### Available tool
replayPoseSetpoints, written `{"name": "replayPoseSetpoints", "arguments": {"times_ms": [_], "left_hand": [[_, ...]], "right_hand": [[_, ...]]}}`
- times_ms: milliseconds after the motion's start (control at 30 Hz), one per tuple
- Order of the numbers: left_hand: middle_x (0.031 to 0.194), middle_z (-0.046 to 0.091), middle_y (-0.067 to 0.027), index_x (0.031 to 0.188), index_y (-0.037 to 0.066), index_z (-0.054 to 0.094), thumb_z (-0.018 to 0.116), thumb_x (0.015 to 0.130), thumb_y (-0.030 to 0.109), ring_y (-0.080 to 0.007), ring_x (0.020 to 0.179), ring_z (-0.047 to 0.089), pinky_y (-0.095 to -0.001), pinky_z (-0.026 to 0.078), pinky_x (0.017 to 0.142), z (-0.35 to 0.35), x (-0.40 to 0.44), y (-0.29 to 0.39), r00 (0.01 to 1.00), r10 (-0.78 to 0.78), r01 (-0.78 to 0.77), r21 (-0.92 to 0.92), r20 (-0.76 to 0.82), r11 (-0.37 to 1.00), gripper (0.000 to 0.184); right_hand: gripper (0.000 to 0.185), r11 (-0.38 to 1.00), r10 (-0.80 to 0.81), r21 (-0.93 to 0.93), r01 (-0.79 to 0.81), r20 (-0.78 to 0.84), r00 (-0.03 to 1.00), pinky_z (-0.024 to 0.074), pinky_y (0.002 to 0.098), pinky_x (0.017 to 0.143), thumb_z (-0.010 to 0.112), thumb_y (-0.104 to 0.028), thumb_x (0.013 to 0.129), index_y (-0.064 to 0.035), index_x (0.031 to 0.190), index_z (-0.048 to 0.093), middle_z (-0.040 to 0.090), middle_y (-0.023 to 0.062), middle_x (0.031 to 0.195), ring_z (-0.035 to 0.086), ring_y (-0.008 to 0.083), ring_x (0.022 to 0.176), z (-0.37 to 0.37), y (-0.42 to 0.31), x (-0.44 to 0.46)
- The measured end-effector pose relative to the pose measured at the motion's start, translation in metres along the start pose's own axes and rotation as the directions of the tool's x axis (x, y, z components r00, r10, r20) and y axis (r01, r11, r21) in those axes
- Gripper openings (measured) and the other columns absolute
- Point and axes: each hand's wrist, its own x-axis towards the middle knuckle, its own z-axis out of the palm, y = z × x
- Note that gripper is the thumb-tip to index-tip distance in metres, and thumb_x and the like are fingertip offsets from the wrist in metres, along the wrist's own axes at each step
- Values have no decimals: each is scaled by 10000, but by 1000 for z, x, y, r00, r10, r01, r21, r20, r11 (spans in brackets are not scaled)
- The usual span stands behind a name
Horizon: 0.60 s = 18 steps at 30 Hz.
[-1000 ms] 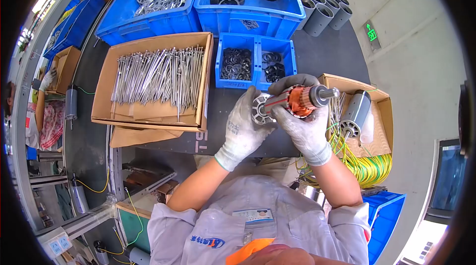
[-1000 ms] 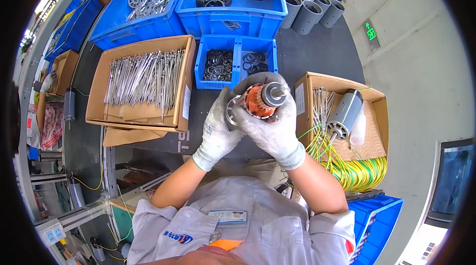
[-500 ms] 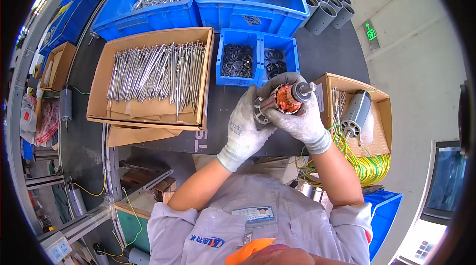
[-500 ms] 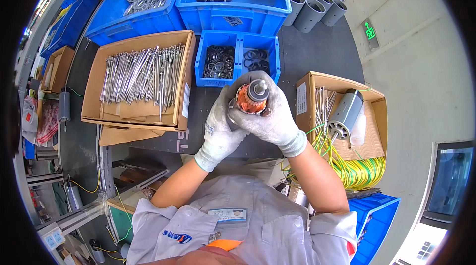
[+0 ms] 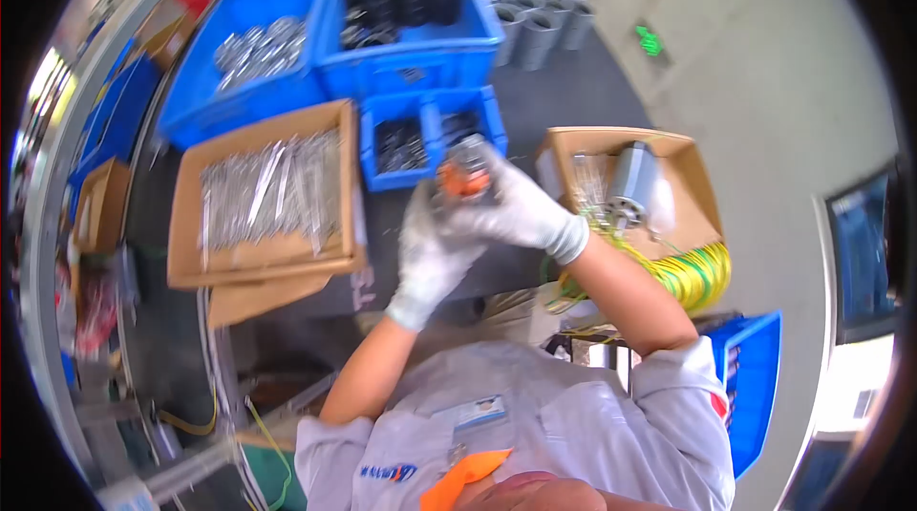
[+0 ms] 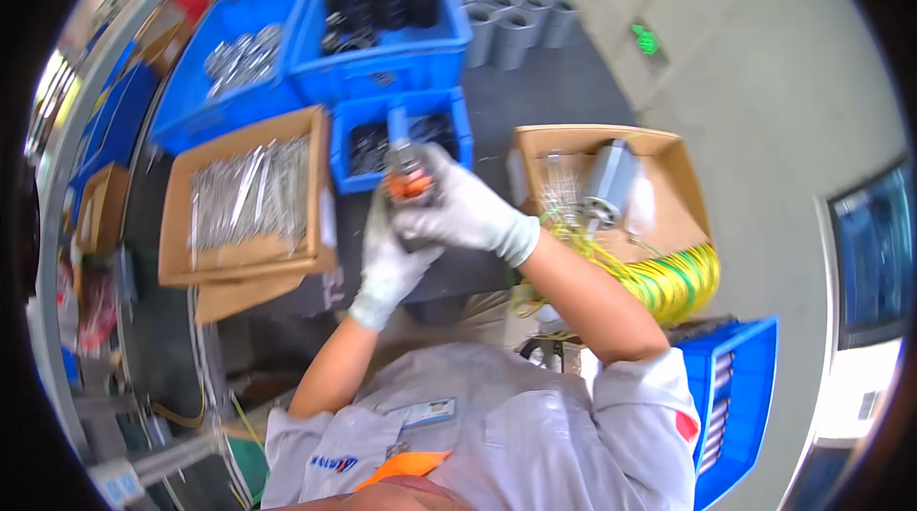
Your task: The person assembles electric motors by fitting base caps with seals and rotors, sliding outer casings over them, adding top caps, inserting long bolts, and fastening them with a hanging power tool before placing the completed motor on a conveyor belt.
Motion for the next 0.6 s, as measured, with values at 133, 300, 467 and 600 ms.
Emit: {"name": "replayPoseSetpoints", "arguments": {"times_ms": [133,300,467,600], "left_hand": [[1434,495,-241,1552,-42,289,872,718,98,-399,1309,537,-458,425,1122,-14,-6,-1,997,63,-61,-63,40,996,1027],[1538,426,-249,1576,-41,259,781,820,78,-369,1438,426,-463,316,1207,-8,-17,-4,998,36,-44,-137,-59,990,927],[1569,391,-217,1588,-37,250,762,879,93,-350,1445,413,-481,294,1220,-16,-18,0,995,47,-67,-252,-88,965,884],[1544,410,-199,1587,-35,255,775,914,199,-337,1436,419,-472,310,1213,-16,-18,-3,994,-2,-30,-302,-106,953,883]], "right_hand": [[469,800,-181,-600,-26,-283,942,501,392,1025,736,-285,936,-28,1312,622,684,197,1240,657,331,1169,-75,-75,-79],[251,265,-120,-783,-562,-606,787,538,456,941,646,-140,897,-80,1125,732,705,175,1109,678,353,1029,-190,15,-151],[314,321,85,-720,-615,-625,776,554,470,926,577,-324,949,-111,1096,754,732,199,1086,704,389,1003,-221,54,-179],[461,245,291,-661,-709,-648,704,587,427,797,608,-447,951,-12,1071,698,747,216,921,742,347,847,-240,70,-173]]}}
